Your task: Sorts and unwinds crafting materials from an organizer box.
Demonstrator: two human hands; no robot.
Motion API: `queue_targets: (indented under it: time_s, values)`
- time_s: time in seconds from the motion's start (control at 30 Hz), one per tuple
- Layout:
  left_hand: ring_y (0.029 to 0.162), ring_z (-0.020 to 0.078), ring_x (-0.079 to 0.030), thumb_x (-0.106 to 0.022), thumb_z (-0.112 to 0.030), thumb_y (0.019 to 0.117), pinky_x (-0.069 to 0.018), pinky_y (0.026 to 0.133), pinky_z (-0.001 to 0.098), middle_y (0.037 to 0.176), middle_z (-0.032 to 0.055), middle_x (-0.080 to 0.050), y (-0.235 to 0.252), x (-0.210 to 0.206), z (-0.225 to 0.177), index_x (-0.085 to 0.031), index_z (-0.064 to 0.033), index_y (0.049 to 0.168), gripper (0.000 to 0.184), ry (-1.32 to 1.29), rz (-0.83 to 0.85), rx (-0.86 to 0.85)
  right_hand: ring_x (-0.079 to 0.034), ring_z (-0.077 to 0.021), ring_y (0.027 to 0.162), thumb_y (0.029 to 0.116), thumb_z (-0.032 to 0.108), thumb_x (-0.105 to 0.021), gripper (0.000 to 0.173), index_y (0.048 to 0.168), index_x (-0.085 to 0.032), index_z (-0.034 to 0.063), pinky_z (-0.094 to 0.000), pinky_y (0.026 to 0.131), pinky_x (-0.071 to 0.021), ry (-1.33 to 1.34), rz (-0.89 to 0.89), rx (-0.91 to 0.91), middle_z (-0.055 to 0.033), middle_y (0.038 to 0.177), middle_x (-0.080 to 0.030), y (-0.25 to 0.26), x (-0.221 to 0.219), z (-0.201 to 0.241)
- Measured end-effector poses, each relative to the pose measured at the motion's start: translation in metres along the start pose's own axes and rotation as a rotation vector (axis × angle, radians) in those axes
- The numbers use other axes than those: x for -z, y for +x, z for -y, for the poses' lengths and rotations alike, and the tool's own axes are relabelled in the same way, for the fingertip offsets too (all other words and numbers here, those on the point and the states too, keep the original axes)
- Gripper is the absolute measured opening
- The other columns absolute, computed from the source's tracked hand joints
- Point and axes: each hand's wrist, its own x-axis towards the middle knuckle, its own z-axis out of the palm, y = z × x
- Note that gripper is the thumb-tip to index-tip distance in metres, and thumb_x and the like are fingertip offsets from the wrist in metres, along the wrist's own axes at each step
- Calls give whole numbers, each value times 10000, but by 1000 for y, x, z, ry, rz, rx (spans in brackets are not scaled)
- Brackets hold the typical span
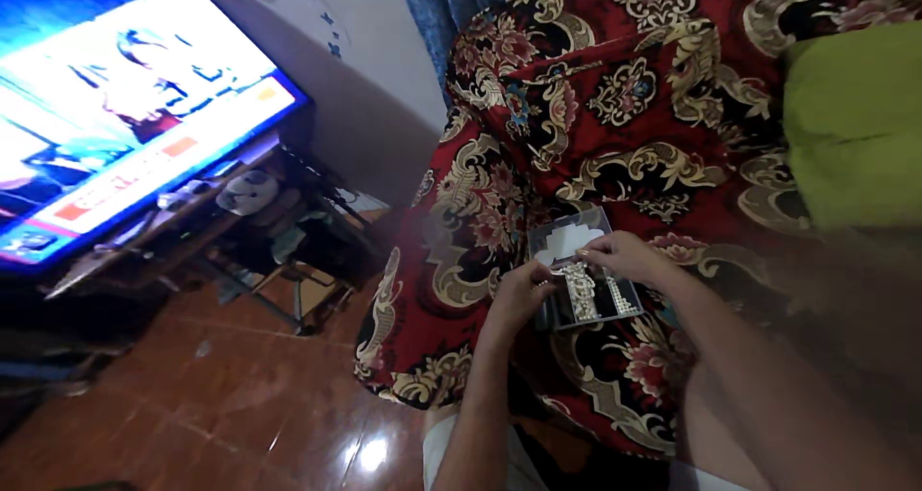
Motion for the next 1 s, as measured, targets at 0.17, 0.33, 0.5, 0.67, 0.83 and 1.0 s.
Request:
queue_targets:
  time_s: [0.17, 0.33, 0.5, 0.67, 0.83, 1.0]
  values:
    - [867, 161, -697, -663, -125, 972, -566, 831, 328, 1003, 117, -728, -1, 4, -7, -691, 13, 1120, 204, -35, -95, -31, -612, -142, 851, 1089, 375, -502, 420, 1098, -725, 19, -375, 827, -486, -3, 6, -20, -93, 992, -701, 4, -5, -4]
    - [878, 144, -697, -673, -165, 977, -558, 839, 302, 1014, 101, -742, 3, 0, -18, -726, -16, 1141, 227, -14, -116, -139, -567, -61, 721, 1106, 442, -412, 495, 1155, -717, 55, -275, 700, -474, 68, 72, -104, -30, 952, -689, 4, -13, -1]
    - [1023, 263, -687, -623, -108, 987, -557, 912, 393, 1142, 182, -701, 3, 0, -25, -646, 25, 1267, 311, 88, -33, -139, -610, -88, 771, 1106, 517, -310, 601, 1180, -725, 89, -330, 728, -471, 46, 105, -166, -41, 1027, -732, 3, -12, 1]
    - [1040, 295, -665, -581, -27, 942, -544, 913, 420, 1159, 213, -663, -2, 8, -34, -598, 69, 1225, 300, 116, 68, -20, -587, -90, 733, 1102, 545, -274, 647, 1167, -726, 87, -331, 707, -461, 24, 122, -202, -39, 991, -729, 3, -12, 3]
    - [995, 265, -687, -546, -30, 979, -545, 904, 403, 1089, 188, -698, -2, 6, -35, -637, 52, 1167, 225, 123, 26, -11, -549, -47, 623, 1096, 555, -280, 647, 1136, -727, 88, -262, 620, -452, 80, 130, -232, 2, 885, -713, 3, -12, 1]
    - [975, 234, -707, -627, -88, 983, -552, 921, 383, 1046, 158, -731, 1, -3, -31, -711, 34, 1084, 180, 101, -80, -145, -516, -42, 625, 1093, 565, -271, 656, 1139, -730, 98, -268, 627, -422, 85, 151, -216, 17, 848, -698, 1, -11, 3]
